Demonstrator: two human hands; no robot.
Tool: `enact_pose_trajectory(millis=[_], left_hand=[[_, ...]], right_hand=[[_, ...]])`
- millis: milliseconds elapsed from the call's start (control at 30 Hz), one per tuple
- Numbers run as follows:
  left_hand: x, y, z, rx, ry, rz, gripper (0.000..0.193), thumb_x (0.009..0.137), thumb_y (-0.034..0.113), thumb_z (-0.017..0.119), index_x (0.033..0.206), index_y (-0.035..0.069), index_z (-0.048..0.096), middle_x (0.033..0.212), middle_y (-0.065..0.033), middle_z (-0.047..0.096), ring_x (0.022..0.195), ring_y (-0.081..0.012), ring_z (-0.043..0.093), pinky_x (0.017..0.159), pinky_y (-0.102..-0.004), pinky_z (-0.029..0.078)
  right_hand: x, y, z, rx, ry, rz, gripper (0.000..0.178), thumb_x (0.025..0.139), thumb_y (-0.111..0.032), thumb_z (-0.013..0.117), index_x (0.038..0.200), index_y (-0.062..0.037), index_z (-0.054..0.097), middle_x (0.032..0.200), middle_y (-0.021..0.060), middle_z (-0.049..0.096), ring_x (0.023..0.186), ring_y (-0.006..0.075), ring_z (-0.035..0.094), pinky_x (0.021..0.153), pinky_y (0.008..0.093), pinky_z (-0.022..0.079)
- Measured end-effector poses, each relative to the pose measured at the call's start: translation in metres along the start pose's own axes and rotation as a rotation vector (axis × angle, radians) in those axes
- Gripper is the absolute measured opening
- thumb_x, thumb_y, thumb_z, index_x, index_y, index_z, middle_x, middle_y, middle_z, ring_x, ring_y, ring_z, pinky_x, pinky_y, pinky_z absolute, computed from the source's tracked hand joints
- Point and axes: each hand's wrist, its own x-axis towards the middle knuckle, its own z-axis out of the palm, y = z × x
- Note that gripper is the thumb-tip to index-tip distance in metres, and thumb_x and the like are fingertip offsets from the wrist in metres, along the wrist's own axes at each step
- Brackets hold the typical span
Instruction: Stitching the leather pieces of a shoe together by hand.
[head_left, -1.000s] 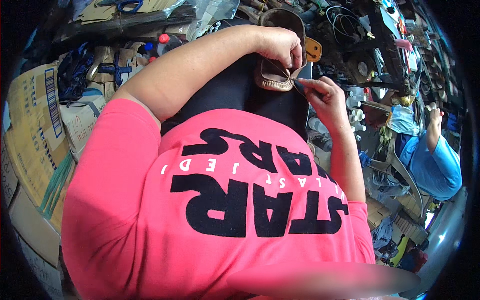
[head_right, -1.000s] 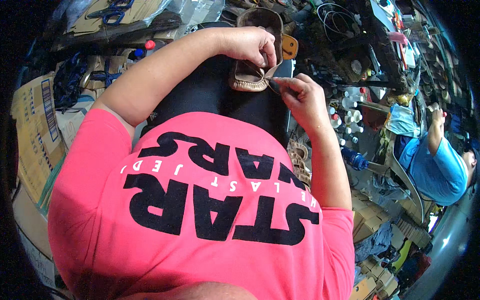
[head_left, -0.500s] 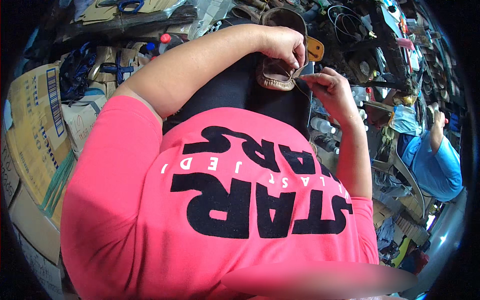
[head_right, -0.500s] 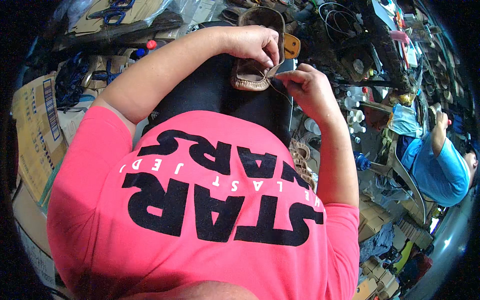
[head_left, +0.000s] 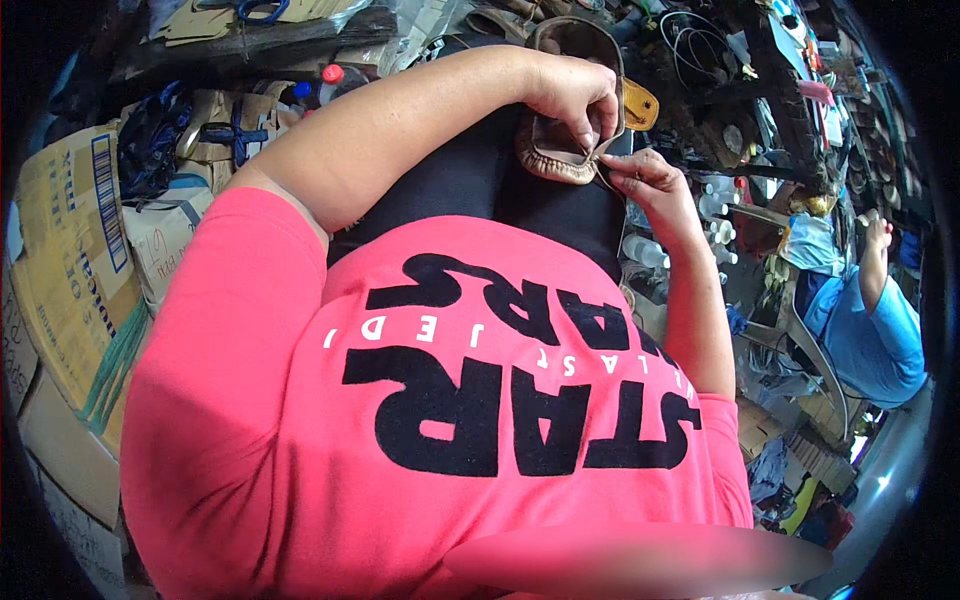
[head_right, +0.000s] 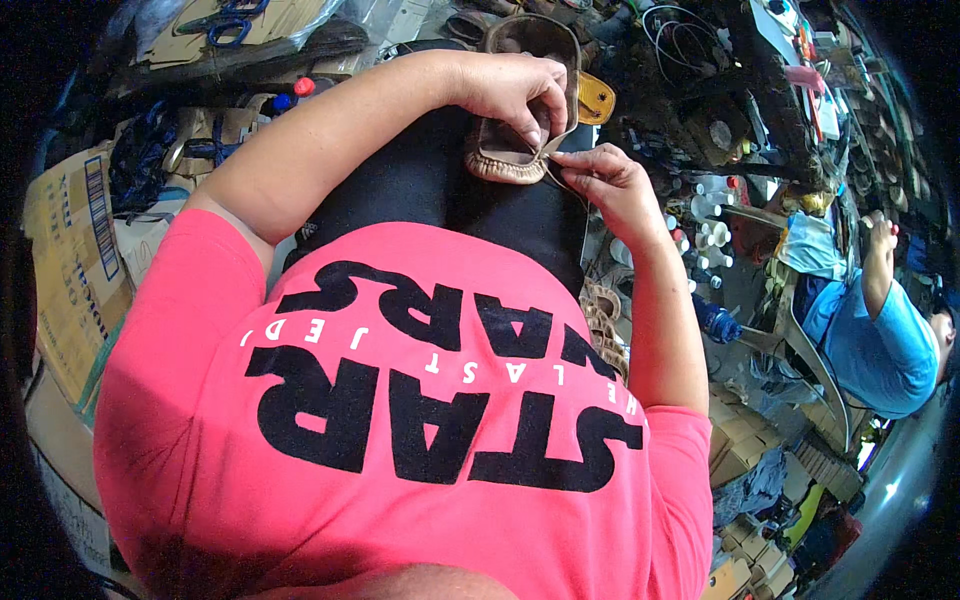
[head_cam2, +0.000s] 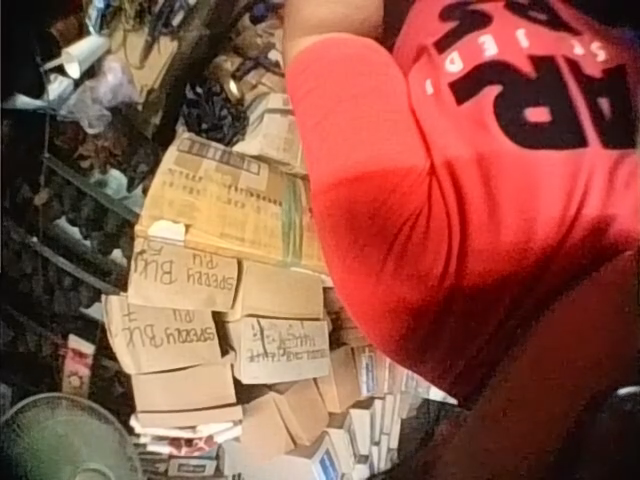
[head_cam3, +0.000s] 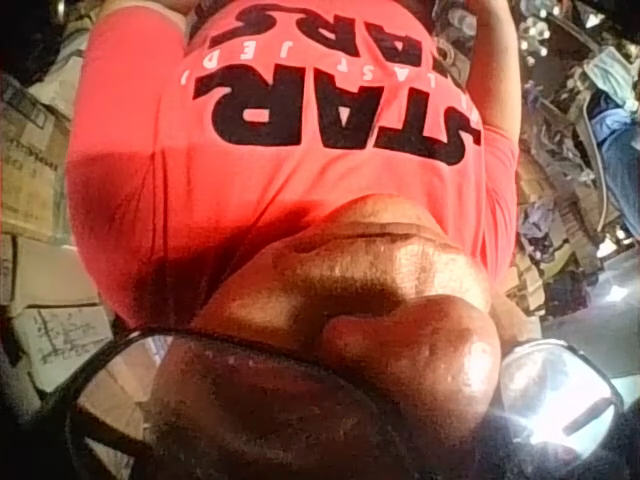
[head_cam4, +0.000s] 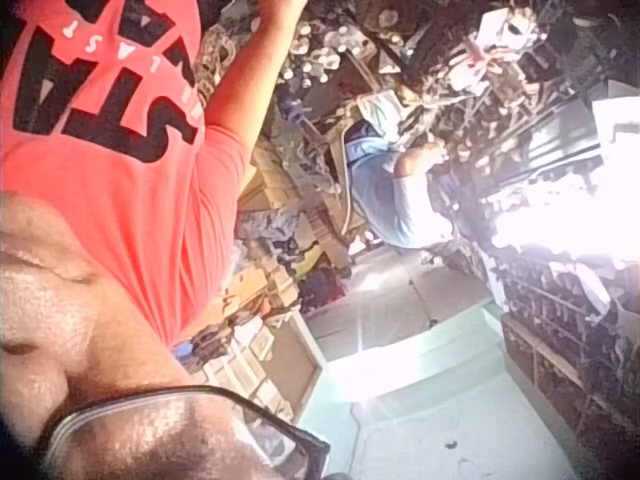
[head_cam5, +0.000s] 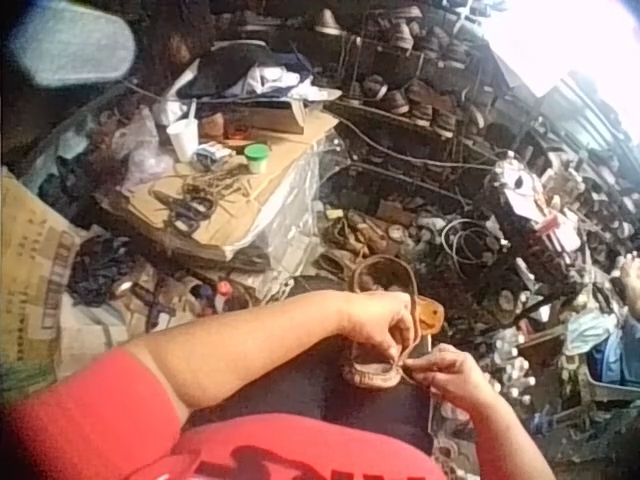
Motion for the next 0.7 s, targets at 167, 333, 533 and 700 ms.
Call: enact_pose_trajectory(millis=[167, 333, 533, 700], left_hand=[[0.003, -0.003, 0.001, -0.026, 0.016, -0.032, 0.029, 0.063, 0.014, 0.078, 0.091, 0.012, 0.071, 0.099, -0.0072, 0.052, 0.098, -0.0228, 0.052, 0.087, -0.0317, 0.044], [0.006, 0.0, 0.002, 0.014, 0.017, -0.06, 0.028, 0.061, 0.013, 0.078, 0.087, 0.009, 0.07, 0.099, -0.0076, 0.052, 0.097, -0.0233, 0.053, 0.086, -0.0326, 0.045], [-0.027, 0.002, -0.005, 0.101, 0.46, 0.079, 0.025, 0.073, 0.007, 0.058, 0.097, 0.01, 0.065, 0.104, -0.0114, 0.051, 0.102, -0.0256, 0.051, 0.088, -0.0335, 0.043], [-0.072, 0.003, 0.005, 0.332, 0.685, -0.033, 0.03, 0.081, 0.0, 0.056, 0.106, 0.014, 0.066, 0.097, -0.0109, 0.053, 0.09, -0.0262, 0.054, 0.08, -0.033, 0.045]], right_hand=[[0.004, 0.007, 0.011, 0.094, 0.052, 0.036, 0.021, 0.081, 0.001, 0.066, 0.101, -0.0037, 0.069, 0.091, 0.0017, 0.058, 0.086, 0.009, 0.056, 0.078, 0.0209, 0.046], [0.009, 0.0, 0.021, -0.101, 0.188, -0.063, 0.016, 0.075, -0.002, 0.073, 0.09, -0.0036, 0.07, 0.081, 0.0006, 0.061, 0.076, 0.0089, 0.056, 0.07, 0.022, 0.045], [0.0, -0.011, 0.022, -0.406, 0.226, -0.261, 0.021, 0.077, -0.003, 0.069, 0.097, -0.0095, 0.071, 0.073, 0.0036, 0.054, 0.068, 0.0131, 0.054, 0.064, 0.0248, 0.044], [-0.013, -0.012, 0.028, -0.482, 0.277, -0.288, 0.022, 0.078, -0.004, 0.066, 0.098, -0.0121, 0.071, 0.07, 0.0055, 0.051, 0.064, 0.0176, 0.053, 0.059, 0.0294, 0.043]])
